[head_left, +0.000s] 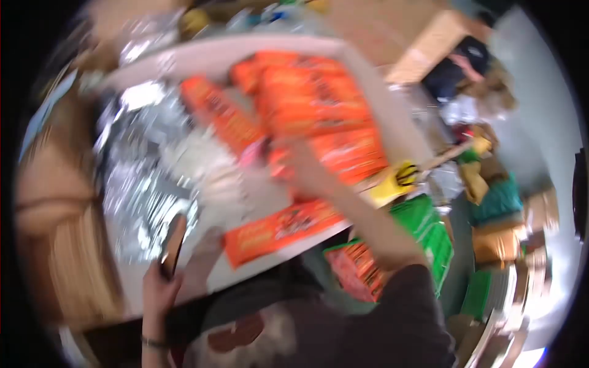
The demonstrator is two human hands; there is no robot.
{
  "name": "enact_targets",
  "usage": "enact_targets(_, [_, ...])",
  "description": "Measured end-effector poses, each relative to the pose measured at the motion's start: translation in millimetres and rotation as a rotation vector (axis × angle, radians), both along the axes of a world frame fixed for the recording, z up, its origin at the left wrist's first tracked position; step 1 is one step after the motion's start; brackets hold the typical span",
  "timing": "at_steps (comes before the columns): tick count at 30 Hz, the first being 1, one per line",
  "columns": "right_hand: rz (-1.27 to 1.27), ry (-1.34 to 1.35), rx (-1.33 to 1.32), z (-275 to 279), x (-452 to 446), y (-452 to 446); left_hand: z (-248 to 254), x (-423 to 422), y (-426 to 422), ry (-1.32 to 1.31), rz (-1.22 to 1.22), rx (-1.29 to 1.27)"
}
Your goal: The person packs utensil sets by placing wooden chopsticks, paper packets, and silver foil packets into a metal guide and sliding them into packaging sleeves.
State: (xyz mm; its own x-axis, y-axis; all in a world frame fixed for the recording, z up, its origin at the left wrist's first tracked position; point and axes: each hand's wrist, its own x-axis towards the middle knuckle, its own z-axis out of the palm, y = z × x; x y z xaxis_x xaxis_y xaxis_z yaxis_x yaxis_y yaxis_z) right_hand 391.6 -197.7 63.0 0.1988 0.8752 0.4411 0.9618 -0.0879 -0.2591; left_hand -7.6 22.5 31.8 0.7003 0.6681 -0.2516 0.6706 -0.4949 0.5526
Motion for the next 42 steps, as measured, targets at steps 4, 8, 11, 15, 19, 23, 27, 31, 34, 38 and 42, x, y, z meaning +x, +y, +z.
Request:
enact_targets(4, [0.298,0.015,-0.310,-38.9,-79.7,-6.3,-39.9,23.9,-42.9,-0.396,-0.350,-0.519])
enact_targets(8, [0.374,0.249,-0.208,-69.7,-141.1,17.6,-8.1,59.8,-78.6,-0.277,-0.563,-0.512])
enact_targets(11, [0.035,0.252,-0.370,-35.3,-162.7,24.7,-16.6,32.3,-48.6,-0.070,-0.164,-0.373])
enact_targets(15, [-0.159,0.233,-0.594,-65.2,-173.5,42.2,-43.9,5.1,-29.3,-0.130,-0.048,0.136])
enact_targets(19, [-0.170,0.344,-0.595,-69.4,-175.2,51.3,-30.0,-4.1,-26.6,-0.030,-0.201,0.068])
enact_targets(23, [-0.073,0.409,-0.518,-74.3,-199.1,65.7,-18.8,8.9,-16.9,-0.041,-0.406,0.022])
enact_targets(27, [0.024,0.550,-0.470,-64.1,-197.2,85.3,-14.4,11.1,5.3,-0.313,-0.516,0.163])
enact_targets(31, [0.001,0.401,-0.420,-66.4,-159.6,129.3,2.8,-90.3,96.6,0.020,0.483,0.441])
enact_targets(34, [0.036,0.334,-0.445,-89.1,-158.9,151.7,-39.8,-217.6,190.8,0.353,0.444,0.861])
enact_targets(38, [0.089,0.343,-0.312,-104.4,-166.4,152.9,-57.6,-239.2,188.7,0.175,0.498,0.549])
enact_targets(42, [0.197,0.515,-0.098,-189.9,-148.3,171.4,-119.0,-292.0,228.8,-0.003,0.413,0.365])
